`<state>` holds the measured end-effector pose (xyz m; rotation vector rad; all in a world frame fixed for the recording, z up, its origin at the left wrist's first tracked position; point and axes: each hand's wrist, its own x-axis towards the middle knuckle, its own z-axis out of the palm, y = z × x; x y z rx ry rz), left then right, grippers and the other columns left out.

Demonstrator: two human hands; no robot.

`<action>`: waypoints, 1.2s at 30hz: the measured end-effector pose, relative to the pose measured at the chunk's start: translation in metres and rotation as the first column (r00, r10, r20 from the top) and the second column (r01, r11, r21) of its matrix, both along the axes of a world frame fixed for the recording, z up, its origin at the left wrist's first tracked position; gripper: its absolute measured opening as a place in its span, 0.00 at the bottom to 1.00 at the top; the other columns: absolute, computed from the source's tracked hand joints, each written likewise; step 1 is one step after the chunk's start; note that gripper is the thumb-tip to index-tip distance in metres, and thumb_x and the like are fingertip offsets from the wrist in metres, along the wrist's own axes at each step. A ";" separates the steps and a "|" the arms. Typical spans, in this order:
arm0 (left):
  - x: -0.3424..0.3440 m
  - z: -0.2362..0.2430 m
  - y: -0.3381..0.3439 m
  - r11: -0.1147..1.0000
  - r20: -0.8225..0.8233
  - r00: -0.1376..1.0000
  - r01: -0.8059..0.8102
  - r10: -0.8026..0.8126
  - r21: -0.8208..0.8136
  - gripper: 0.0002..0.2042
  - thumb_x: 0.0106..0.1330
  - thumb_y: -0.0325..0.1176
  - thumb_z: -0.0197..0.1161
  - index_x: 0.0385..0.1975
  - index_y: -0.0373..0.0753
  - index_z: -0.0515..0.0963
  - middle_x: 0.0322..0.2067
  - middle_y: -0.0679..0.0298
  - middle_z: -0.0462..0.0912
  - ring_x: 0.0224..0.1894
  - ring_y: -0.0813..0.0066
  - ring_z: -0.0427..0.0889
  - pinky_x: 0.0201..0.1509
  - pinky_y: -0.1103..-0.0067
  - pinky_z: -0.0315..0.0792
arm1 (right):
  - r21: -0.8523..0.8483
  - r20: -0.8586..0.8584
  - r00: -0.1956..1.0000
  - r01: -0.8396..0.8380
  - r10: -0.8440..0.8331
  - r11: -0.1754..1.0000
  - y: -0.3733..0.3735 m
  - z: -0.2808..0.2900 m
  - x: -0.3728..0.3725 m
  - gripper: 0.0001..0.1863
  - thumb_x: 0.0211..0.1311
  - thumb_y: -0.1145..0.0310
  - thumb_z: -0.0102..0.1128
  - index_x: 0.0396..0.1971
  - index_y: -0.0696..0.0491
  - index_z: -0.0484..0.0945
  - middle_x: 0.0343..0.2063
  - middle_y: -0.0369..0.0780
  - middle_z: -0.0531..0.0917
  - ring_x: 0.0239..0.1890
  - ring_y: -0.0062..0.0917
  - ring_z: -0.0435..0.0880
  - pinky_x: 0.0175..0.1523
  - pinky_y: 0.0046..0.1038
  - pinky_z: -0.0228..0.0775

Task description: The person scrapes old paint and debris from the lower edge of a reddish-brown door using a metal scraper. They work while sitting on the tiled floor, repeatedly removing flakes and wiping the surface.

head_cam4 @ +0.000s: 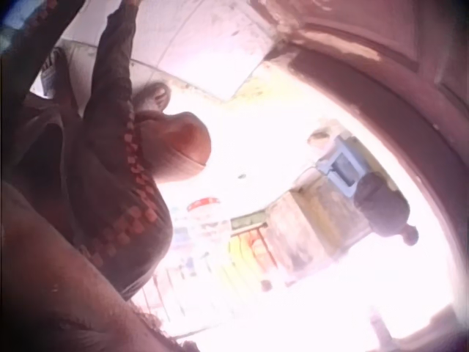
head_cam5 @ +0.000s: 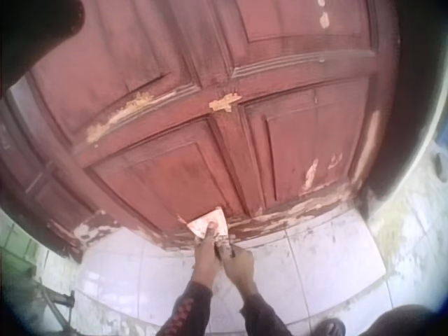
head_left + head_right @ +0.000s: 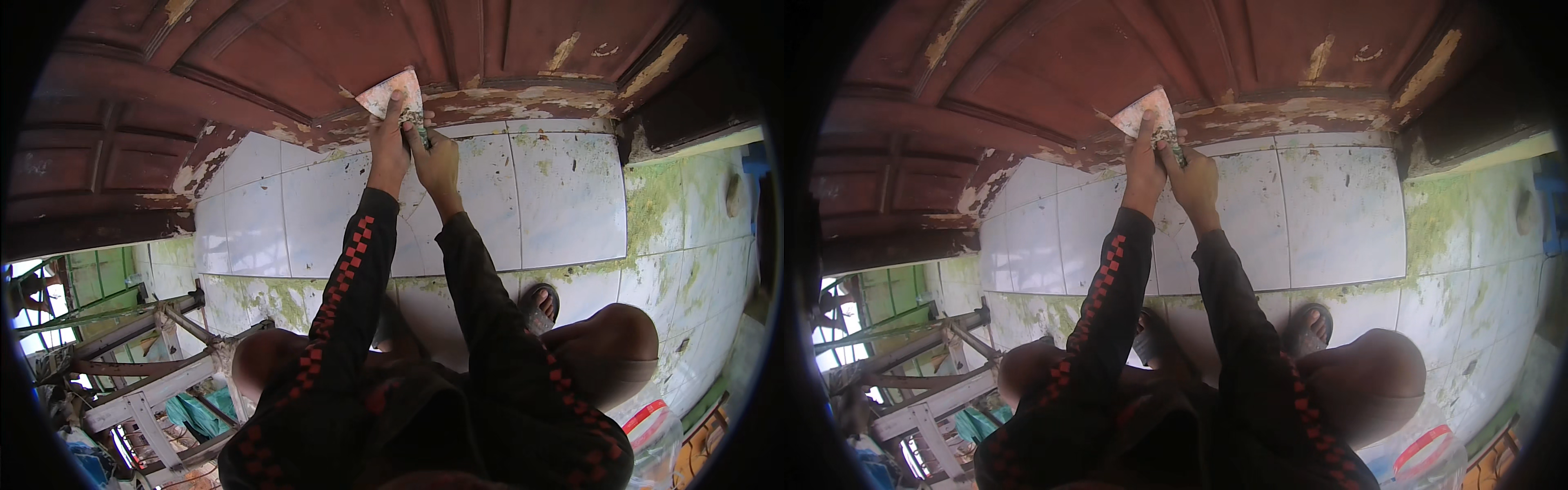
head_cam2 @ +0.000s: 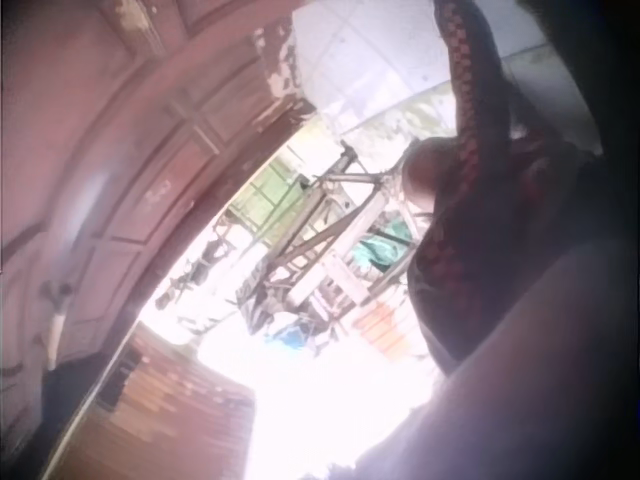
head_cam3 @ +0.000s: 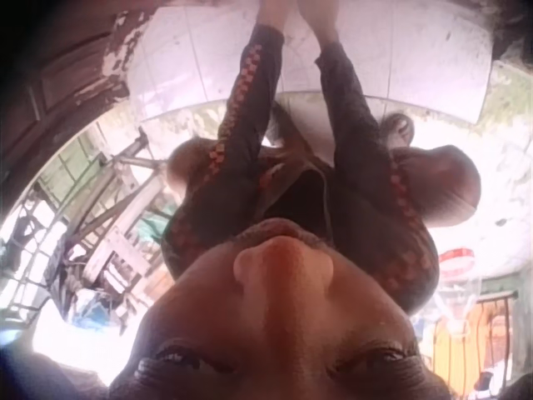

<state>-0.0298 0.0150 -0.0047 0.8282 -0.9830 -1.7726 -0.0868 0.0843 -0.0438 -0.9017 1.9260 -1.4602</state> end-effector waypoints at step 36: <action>-0.002 -0.004 0.000 0.999 -0.041 0.998 -0.048 0.048 0.011 0.17 0.71 0.42 0.69 0.45 0.32 0.79 0.35 0.55 0.87 0.29 0.65 0.88 0.32 0.75 0.84 | -0.028 0.088 0.996 0.001 0.002 1.000 0.000 -0.005 0.007 0.37 0.68 0.37 0.58 0.35 0.63 0.87 0.21 0.53 0.85 0.27 0.47 0.87 0.36 0.43 0.74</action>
